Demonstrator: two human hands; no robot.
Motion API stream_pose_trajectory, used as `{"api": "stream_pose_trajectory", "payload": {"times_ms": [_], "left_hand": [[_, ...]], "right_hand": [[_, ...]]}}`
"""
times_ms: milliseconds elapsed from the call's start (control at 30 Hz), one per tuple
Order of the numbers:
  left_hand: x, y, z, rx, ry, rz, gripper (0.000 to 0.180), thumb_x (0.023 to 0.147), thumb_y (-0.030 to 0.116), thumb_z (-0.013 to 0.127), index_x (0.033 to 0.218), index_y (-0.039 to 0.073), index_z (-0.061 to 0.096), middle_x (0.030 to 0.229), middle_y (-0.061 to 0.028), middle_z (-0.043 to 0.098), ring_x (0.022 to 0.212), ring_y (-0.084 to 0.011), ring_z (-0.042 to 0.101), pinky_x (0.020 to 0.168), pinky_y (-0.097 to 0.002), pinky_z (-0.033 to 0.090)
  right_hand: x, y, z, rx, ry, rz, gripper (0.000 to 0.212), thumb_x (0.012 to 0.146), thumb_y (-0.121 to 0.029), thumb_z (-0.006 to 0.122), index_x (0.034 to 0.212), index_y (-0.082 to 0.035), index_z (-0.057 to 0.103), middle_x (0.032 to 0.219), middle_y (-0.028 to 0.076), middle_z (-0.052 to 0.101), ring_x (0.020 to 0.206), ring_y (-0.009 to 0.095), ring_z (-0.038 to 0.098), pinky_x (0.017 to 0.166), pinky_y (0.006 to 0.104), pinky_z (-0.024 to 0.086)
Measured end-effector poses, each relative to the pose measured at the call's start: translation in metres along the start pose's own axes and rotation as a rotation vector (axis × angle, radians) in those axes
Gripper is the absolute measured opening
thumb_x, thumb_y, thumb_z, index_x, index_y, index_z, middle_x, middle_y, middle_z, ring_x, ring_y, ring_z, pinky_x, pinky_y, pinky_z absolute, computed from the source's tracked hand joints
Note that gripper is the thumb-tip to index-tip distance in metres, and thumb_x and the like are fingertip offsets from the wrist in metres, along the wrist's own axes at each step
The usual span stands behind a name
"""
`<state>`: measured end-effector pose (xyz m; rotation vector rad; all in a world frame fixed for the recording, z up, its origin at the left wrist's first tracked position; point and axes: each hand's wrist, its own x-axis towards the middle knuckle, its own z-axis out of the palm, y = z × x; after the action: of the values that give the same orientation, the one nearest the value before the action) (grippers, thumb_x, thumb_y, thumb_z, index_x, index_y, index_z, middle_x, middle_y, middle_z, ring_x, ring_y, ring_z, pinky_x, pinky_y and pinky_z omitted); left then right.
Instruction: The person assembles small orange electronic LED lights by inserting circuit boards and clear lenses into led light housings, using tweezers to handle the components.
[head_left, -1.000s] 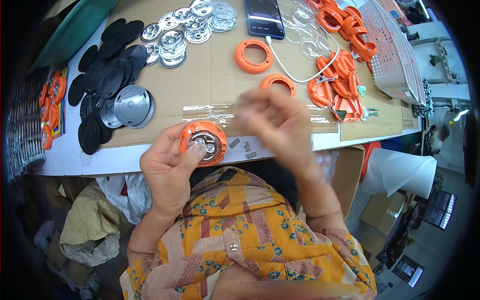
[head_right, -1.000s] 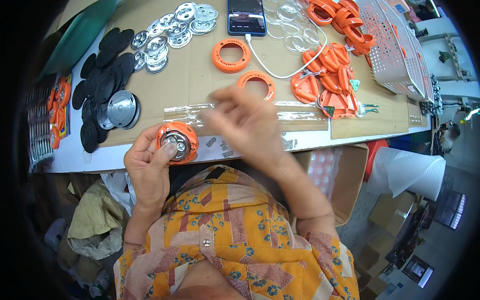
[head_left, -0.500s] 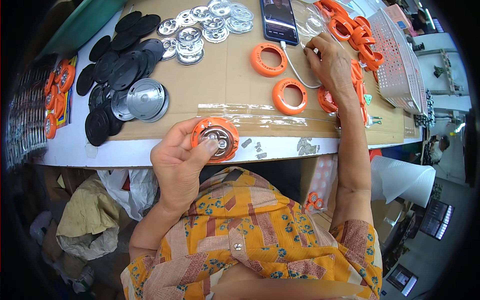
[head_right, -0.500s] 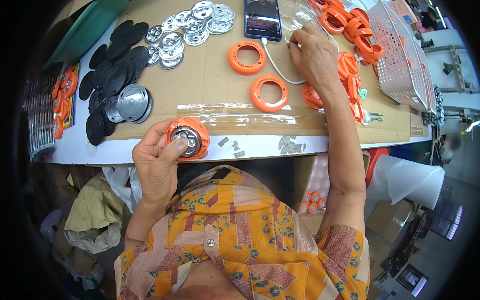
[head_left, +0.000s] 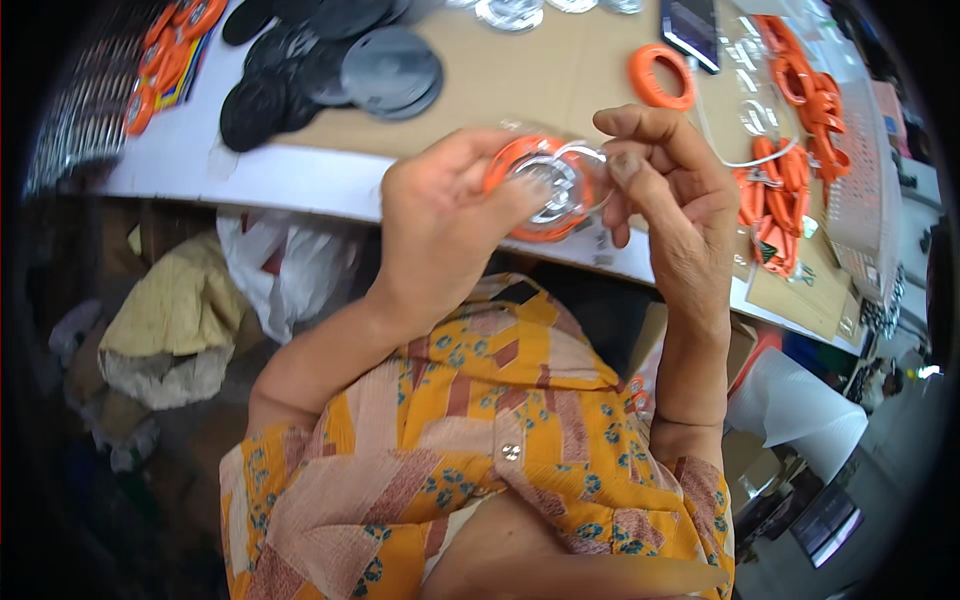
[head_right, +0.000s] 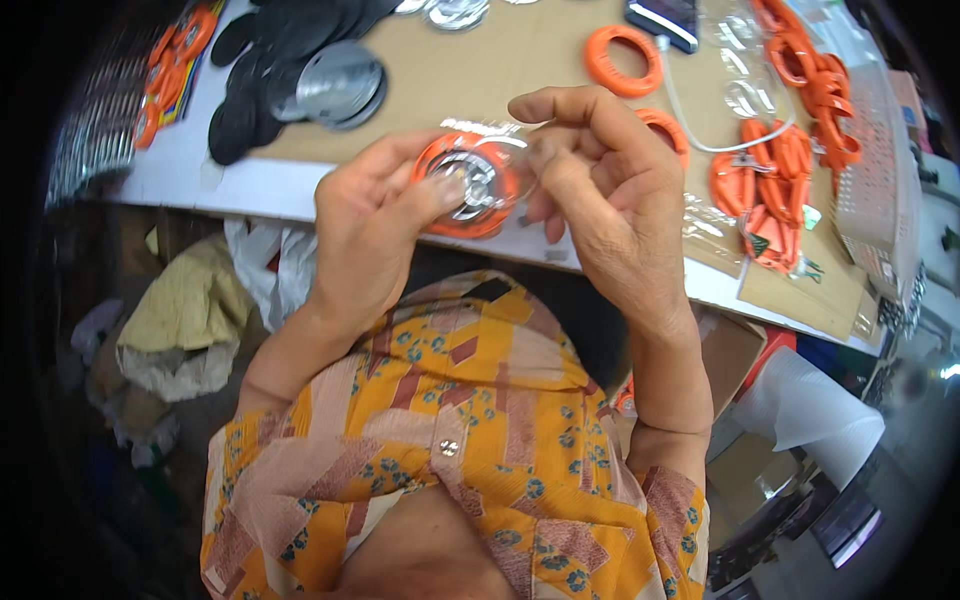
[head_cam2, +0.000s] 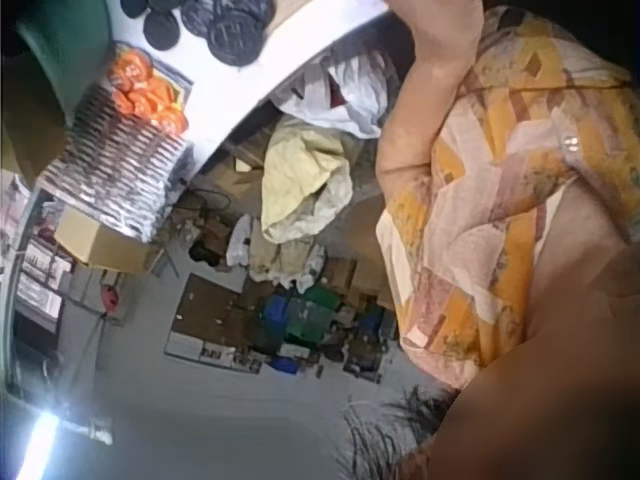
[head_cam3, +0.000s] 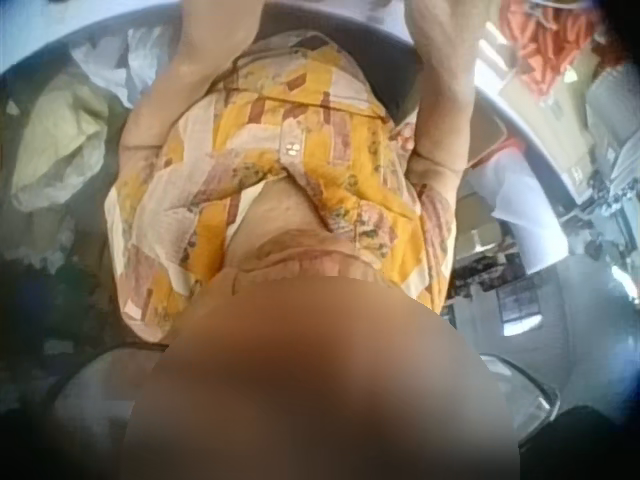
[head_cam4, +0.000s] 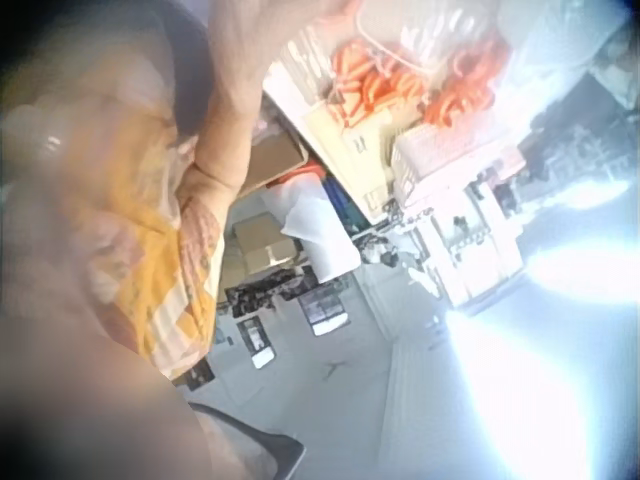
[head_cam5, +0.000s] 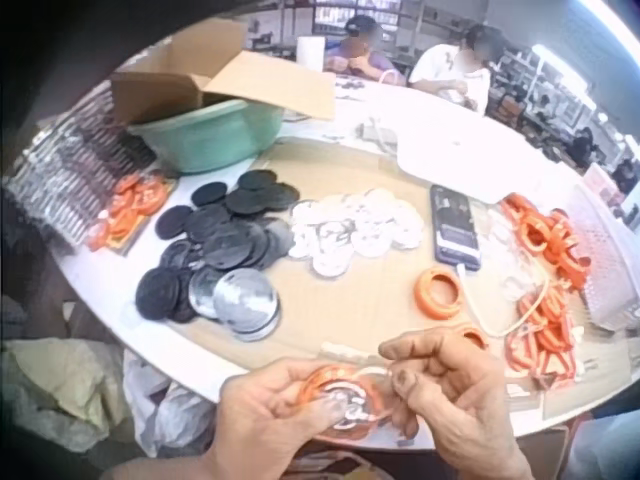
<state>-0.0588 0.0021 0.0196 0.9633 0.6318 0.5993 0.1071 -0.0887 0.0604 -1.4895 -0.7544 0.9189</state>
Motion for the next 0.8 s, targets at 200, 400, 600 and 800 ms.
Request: {"api": "stream_pose_trajectory", "payload": {"times_ms": [200,400,600,800], "left_hand": [[0.000,-0.001,0.004,-0.104,0.013,0.075,0.029,0.092,-0.004,0.064,0.119,-0.015,0.060,0.105,-0.0173,0.073,0.093,-0.0153,0.071,0.083,-0.0277,0.060],[-0.003,0.001,0.000,-0.084,0.019,0.059,0.029,0.092,-0.002,0.065,0.117,-0.016,0.061,0.101,-0.0159,0.074,0.089,-0.0131,0.071,0.080,-0.0253,0.060],[-0.004,0.003,-0.004,-0.027,-0.032,0.047,0.036,0.095,-0.002,0.064,0.127,-0.014,0.056,0.111,-0.0195,0.073,0.096,-0.0176,0.073,0.086,-0.0277,0.060],[-0.004,0.000,-0.002,0.010,0.035,0.094,0.027,0.092,-0.001,0.066,0.116,-0.014,0.063,0.097,-0.0149,0.076,0.084,-0.0127,0.073,0.073,-0.0241,0.061]], "right_hand": [[-0.011,0.011,0.005,-0.044,-0.034,-0.057,0.033,0.093,0.001,0.070,0.126,0.006,0.066,0.096,0.003,0.066,0.070,0.003,0.057,0.056,0.0168,0.045],[-0.015,0.020,0.006,-0.288,-0.087,-0.275,0.052,0.084,0.010,0.077,0.133,0.009,0.061,0.104,0.011,0.069,0.075,0.005,0.061,0.058,0.0172,0.049],[-0.021,0.017,0.005,-0.537,-0.002,-0.383,0.050,0.081,0.003,0.083,0.126,0.008,0.065,0.110,0.013,0.071,0.077,0.006,0.061,0.065,0.0187,0.052],[-0.017,0.006,0.015,-0.477,-0.134,-0.461,0.048,0.077,0.003,0.085,0.121,0.007,0.067,0.110,0.007,0.062,0.076,0.007,0.056,0.065,0.0184,0.047]]}}
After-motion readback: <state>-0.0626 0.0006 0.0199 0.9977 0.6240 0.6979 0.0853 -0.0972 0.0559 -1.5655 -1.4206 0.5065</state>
